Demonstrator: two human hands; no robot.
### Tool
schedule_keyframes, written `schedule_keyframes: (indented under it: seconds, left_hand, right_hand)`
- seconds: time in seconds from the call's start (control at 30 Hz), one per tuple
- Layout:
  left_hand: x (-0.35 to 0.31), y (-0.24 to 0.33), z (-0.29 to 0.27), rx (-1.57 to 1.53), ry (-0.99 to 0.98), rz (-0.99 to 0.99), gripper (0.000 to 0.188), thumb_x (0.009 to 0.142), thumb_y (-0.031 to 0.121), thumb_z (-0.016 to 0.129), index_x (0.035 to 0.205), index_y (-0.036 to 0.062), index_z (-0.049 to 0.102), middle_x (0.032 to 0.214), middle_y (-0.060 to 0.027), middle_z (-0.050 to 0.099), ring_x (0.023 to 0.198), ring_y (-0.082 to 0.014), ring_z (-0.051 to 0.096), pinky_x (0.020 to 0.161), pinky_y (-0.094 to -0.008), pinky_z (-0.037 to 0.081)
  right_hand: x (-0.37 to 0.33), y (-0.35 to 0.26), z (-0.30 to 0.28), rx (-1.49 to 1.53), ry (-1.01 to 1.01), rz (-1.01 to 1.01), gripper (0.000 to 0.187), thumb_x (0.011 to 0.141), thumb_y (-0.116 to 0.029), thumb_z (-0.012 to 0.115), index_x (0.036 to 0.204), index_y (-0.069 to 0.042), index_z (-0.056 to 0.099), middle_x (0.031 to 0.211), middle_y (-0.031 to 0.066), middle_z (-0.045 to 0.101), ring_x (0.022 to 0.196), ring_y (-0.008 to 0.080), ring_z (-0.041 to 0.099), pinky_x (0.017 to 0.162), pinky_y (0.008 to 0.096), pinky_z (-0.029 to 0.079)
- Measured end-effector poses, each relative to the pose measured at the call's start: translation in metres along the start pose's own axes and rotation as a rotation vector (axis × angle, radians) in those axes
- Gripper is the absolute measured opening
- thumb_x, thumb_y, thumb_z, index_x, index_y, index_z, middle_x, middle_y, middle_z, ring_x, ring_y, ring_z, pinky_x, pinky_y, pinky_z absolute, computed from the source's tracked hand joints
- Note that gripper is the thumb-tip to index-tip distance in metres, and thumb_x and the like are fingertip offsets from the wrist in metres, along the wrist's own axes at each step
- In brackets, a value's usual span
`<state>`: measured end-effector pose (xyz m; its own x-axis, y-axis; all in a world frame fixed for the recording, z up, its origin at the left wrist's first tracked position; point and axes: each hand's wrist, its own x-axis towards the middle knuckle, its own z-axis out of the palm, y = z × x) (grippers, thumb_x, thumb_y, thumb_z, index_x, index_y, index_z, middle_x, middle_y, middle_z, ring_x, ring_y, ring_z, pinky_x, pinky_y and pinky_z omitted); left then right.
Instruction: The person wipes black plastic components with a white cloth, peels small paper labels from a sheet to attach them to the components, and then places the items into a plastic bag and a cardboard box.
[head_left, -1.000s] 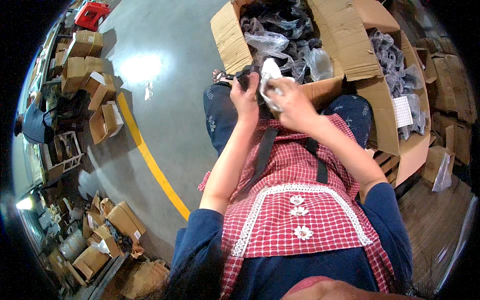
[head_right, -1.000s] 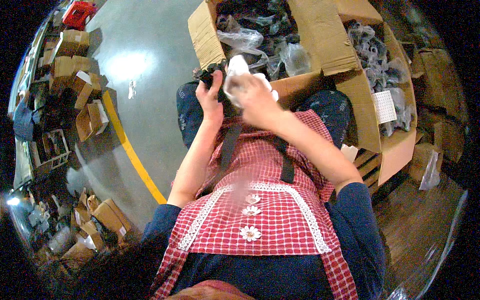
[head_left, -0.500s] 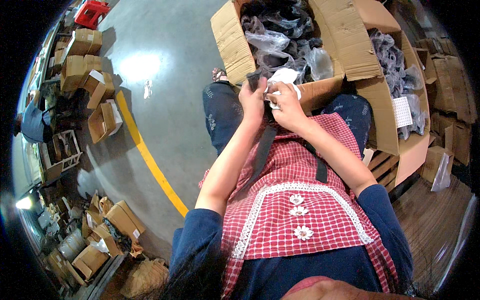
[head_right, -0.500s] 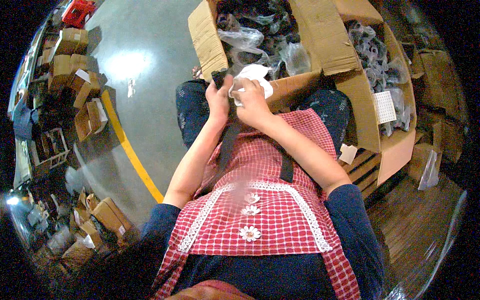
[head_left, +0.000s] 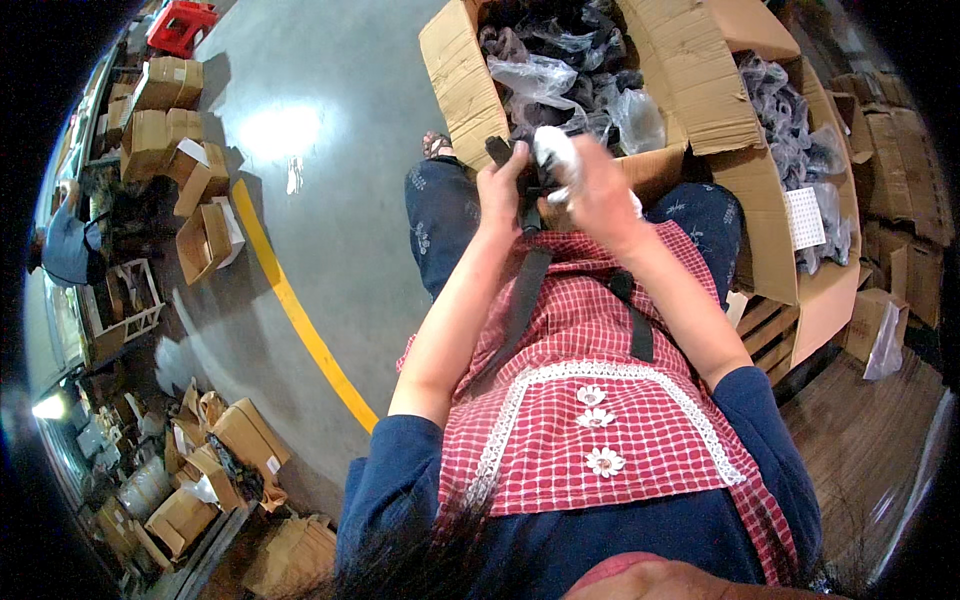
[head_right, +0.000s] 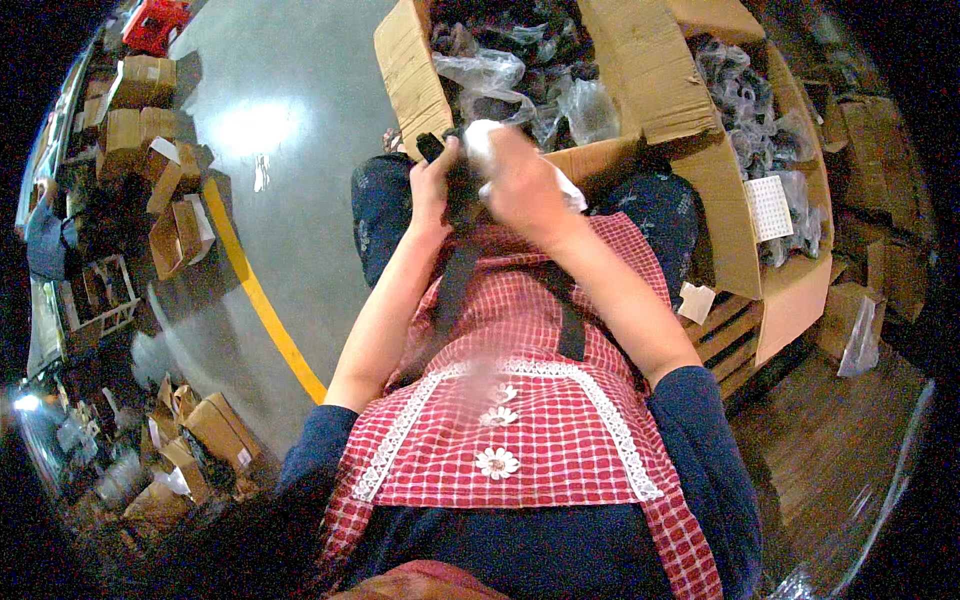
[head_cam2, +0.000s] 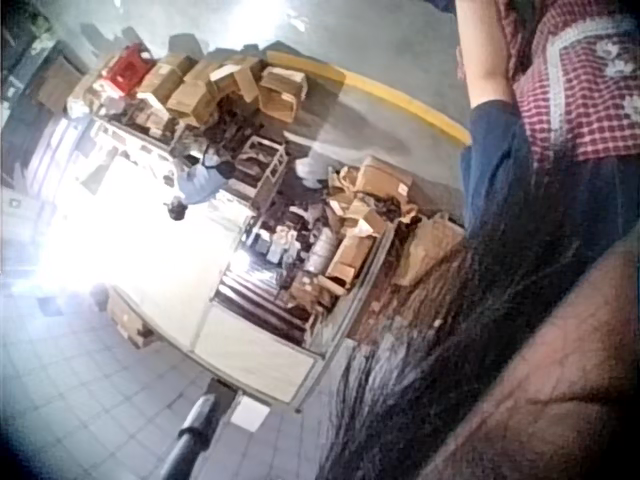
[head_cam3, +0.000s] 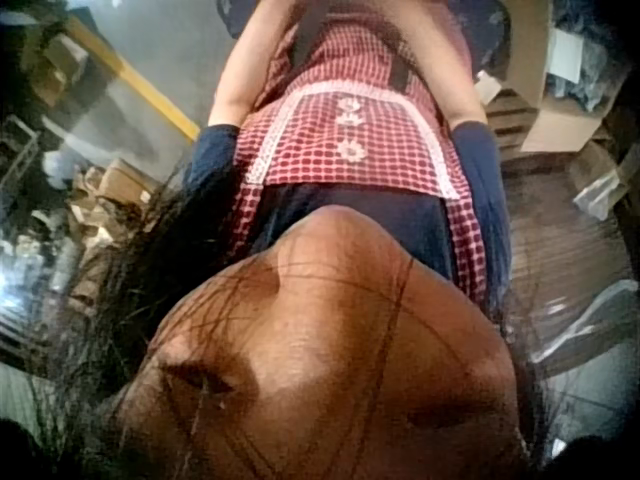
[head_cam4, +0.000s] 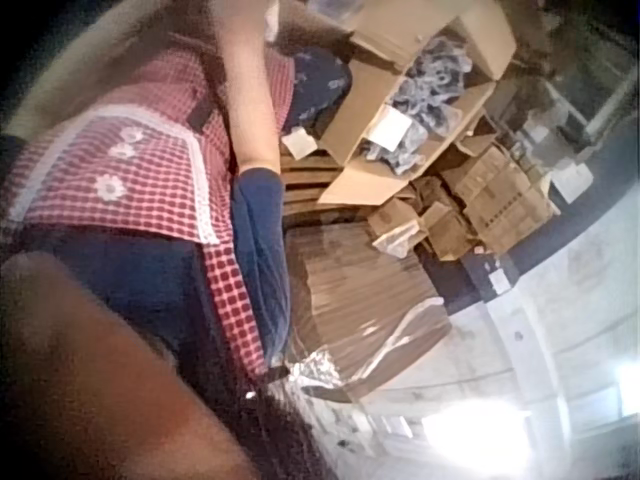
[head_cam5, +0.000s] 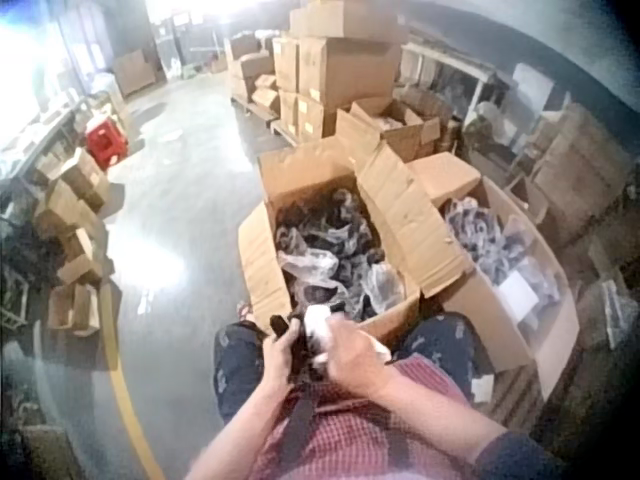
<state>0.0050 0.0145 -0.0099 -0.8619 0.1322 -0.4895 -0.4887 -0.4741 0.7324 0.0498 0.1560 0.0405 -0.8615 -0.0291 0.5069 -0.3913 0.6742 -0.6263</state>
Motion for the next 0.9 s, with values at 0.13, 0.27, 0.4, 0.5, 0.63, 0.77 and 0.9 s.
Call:
schedule_keyframes:
  seconds: [0.13, 0.27, 0.4, 0.5, 0.63, 0.77, 0.9]
  left_hand:
    - [0.015, 0.001, -0.022, 0.082, -0.045, 0.136, 0.024, 0.096, 0.024, 0.066, 0.093, 0.001, 0.069, 0.087, -0.0061, 0.069, 0.072, -0.0159, 0.065, 0.065, -0.0306, 0.053]
    - [0.011, 0.014, -0.012, 0.039, -0.06, 0.078, 0.028, 0.098, 0.028, 0.062, 0.097, 0.0014, 0.069, 0.09, -0.0087, 0.071, 0.072, -0.0186, 0.067, 0.067, -0.0325, 0.054]
    - [0.02, 0.006, -0.015, -0.077, -0.115, -0.109, 0.038, 0.099, 0.037, 0.056, 0.101, 0.0011, 0.069, 0.094, -0.012, 0.071, 0.078, -0.0218, 0.068, 0.068, -0.0337, 0.055]
    - [0.015, 0.008, -0.008, -0.081, -0.153, -0.15, 0.05, 0.099, 0.047, 0.054, 0.097, -0.0004, 0.066, 0.095, -0.012, 0.069, 0.081, -0.024, 0.066, 0.069, -0.0347, 0.055]
    - [-0.012, 0.013, 0.004, -0.074, -0.191, -0.329, 0.052, 0.099, 0.049, 0.051, 0.104, -0.0001, 0.068, 0.097, -0.0129, 0.071, 0.082, -0.0238, 0.068, 0.076, -0.0339, 0.054]
    - [-0.026, 0.005, 0.015, 0.135, -0.194, -0.382, 0.058, 0.101, 0.052, 0.047, 0.107, -0.001, 0.068, 0.096, -0.0116, 0.072, 0.082, -0.0219, 0.068, 0.075, -0.0327, 0.053]
    - [-0.027, -0.022, 0.009, -0.042, -0.214, -0.465, 0.049, 0.101, 0.047, 0.052, 0.105, 0.001, 0.068, 0.093, -0.0089, 0.072, 0.074, -0.0174, 0.068, 0.068, -0.0302, 0.053]
  right_hand:
    - [0.031, 0.026, -0.06, 0.107, 0.083, 0.408, 0.02, 0.09, -0.014, 0.068, 0.108, -0.007, 0.062, 0.094, 0.0123, 0.067, 0.084, 0.027, 0.066, 0.074, 0.0356, 0.05]
    - [0.026, 0.019, -0.081, 0.161, -0.138, 0.525, 0.026, 0.086, -0.017, 0.074, 0.105, -0.003, 0.065, 0.09, 0.0092, 0.07, 0.082, 0.0193, 0.066, 0.074, 0.0327, 0.051]
    - [0.014, 0.004, -0.064, 0.574, -0.394, 0.72, 0.027, 0.082, -0.016, 0.077, 0.103, -0.002, 0.067, 0.09, 0.0036, 0.07, 0.083, 0.0116, 0.063, 0.074, 0.0284, 0.05]
    - [0.014, -0.004, -0.052, 0.902, -0.553, 0.848, 0.024, 0.082, -0.013, 0.076, 0.101, -0.002, 0.068, 0.089, 0.0, 0.068, 0.08, 0.0084, 0.061, 0.073, 0.0253, 0.049]
    - [0.003, -0.001, -0.041, 0.937, -0.507, 0.945, 0.025, 0.085, -0.014, 0.075, 0.105, -0.001, 0.068, 0.09, 0.0022, 0.07, 0.076, 0.0099, 0.065, 0.069, 0.0254, 0.052]
    - [-0.016, 0.009, -0.035, 1.195, -0.405, 1.262, 0.028, 0.091, -0.019, 0.071, 0.112, 0.0, 0.068, 0.091, 0.0057, 0.073, 0.07, 0.0126, 0.068, 0.063, 0.0267, 0.055]
    - [-0.038, 0.013, -0.026, 1.072, -0.142, 1.232, 0.028, 0.095, -0.023, 0.068, 0.11, 0.0, 0.07, 0.093, 0.0059, 0.074, 0.076, 0.0136, 0.07, 0.066, 0.028, 0.055]
